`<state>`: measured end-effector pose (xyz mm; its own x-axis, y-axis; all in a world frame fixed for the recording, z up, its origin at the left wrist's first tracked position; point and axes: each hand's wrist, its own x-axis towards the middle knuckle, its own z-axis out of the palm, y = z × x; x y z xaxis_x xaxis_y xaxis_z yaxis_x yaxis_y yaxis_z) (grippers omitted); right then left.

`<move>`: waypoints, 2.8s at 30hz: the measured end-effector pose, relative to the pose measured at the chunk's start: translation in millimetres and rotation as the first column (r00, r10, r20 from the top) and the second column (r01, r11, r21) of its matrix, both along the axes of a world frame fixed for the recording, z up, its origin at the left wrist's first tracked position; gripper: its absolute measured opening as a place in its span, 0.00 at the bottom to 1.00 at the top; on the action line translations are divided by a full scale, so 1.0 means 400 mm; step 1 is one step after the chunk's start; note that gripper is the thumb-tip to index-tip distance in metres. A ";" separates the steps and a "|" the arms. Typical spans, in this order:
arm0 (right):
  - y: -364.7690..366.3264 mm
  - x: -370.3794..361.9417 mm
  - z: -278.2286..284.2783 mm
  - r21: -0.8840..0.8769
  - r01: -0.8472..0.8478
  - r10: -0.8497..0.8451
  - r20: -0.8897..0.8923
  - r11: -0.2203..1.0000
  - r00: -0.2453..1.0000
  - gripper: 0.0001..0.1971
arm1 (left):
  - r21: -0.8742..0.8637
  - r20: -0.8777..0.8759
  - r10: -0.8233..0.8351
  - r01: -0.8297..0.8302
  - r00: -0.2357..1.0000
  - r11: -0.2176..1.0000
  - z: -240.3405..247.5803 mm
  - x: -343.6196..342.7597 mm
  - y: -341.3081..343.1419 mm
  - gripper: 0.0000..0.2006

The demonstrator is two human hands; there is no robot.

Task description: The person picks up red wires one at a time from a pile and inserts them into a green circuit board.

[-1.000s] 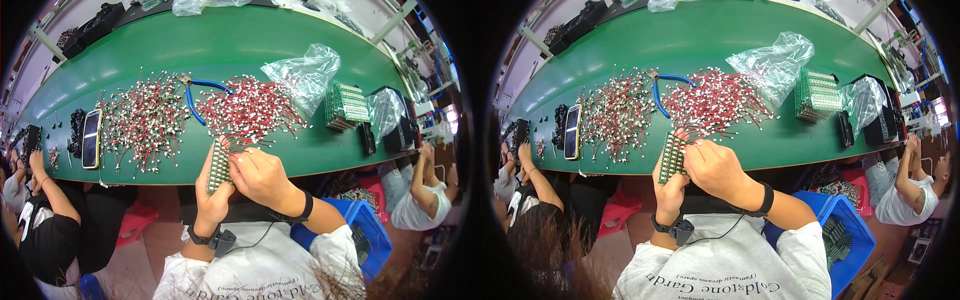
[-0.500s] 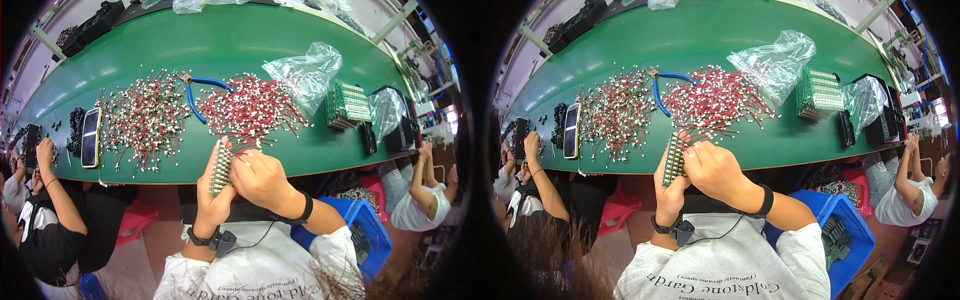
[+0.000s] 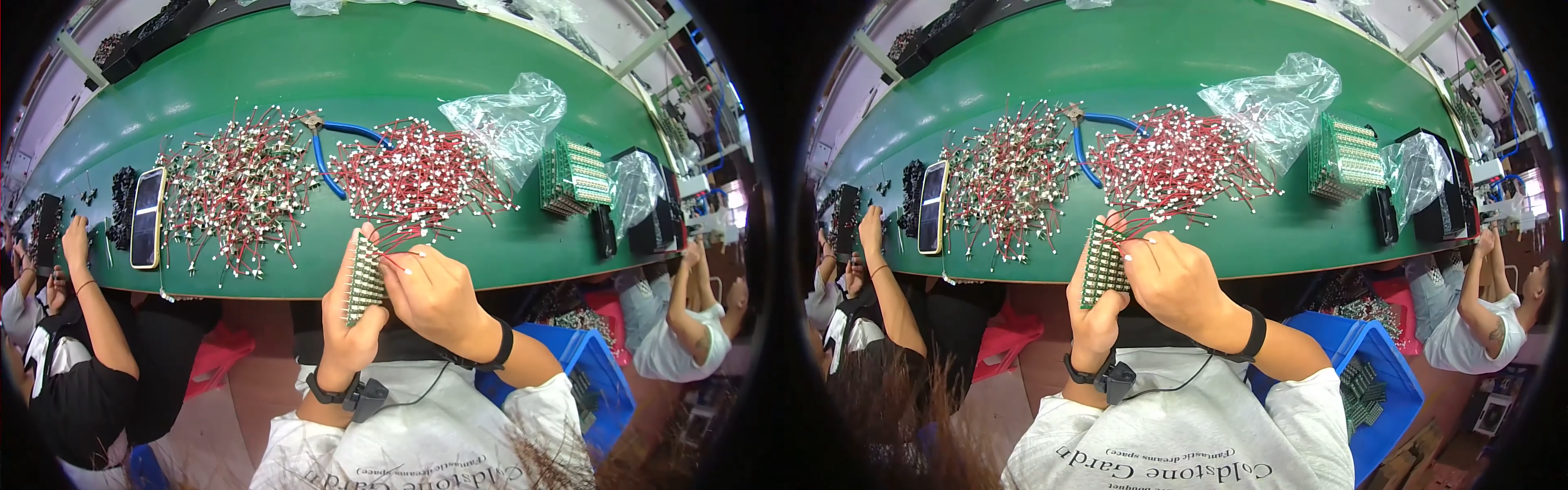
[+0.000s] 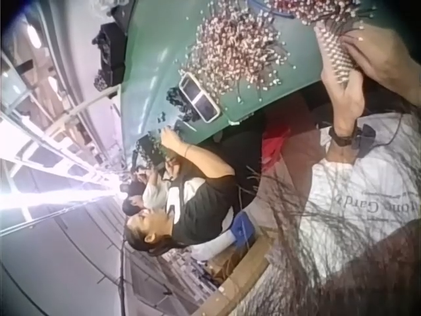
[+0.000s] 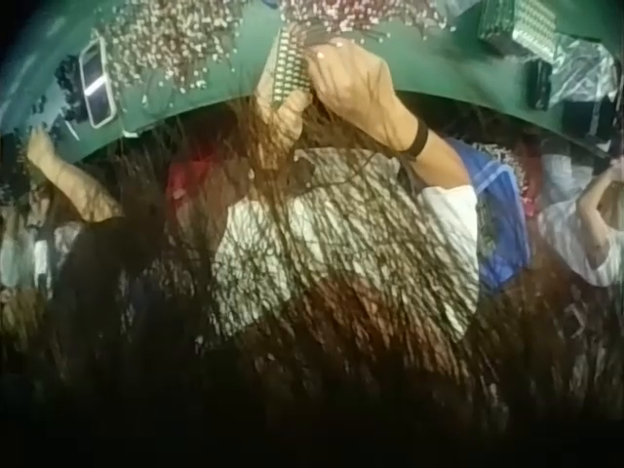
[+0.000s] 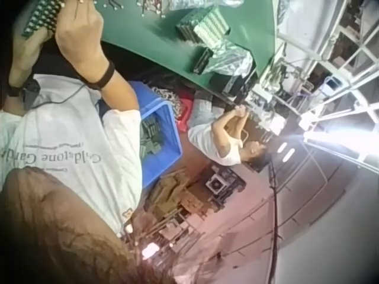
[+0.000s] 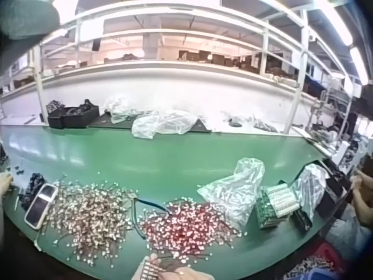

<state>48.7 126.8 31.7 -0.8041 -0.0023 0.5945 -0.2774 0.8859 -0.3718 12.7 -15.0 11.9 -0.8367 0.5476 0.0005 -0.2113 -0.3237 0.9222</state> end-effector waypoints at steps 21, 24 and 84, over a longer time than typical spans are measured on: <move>0.146 -0.030 0.030 -0.248 0.126 -0.130 -0.001 0.961 0.992 0.07 | 0.151 0.090 0.261 -0.272 0.961 0.950 -0.017 -0.054 -0.039 0.45; 0.201 -0.021 0.011 -0.155 0.129 -0.123 0.046 0.979 0.991 0.08 | 0.123 0.057 0.273 -0.278 0.960 0.953 -0.016 -0.073 -0.046 0.45; -0.005 -0.022 0.055 -0.115 -0.126 0.131 0.030 0.985 0.991 0.08 | -0.214 -0.564 0.098 -0.260 0.820 0.942 -0.005 -0.010 0.012 0.32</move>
<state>39.8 124.9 53.6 -0.8233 -0.0417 0.5661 -0.3702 0.7955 -0.4797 8.6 -10.1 9.9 -0.8278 0.4339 0.3555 0.3816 -0.0291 0.9239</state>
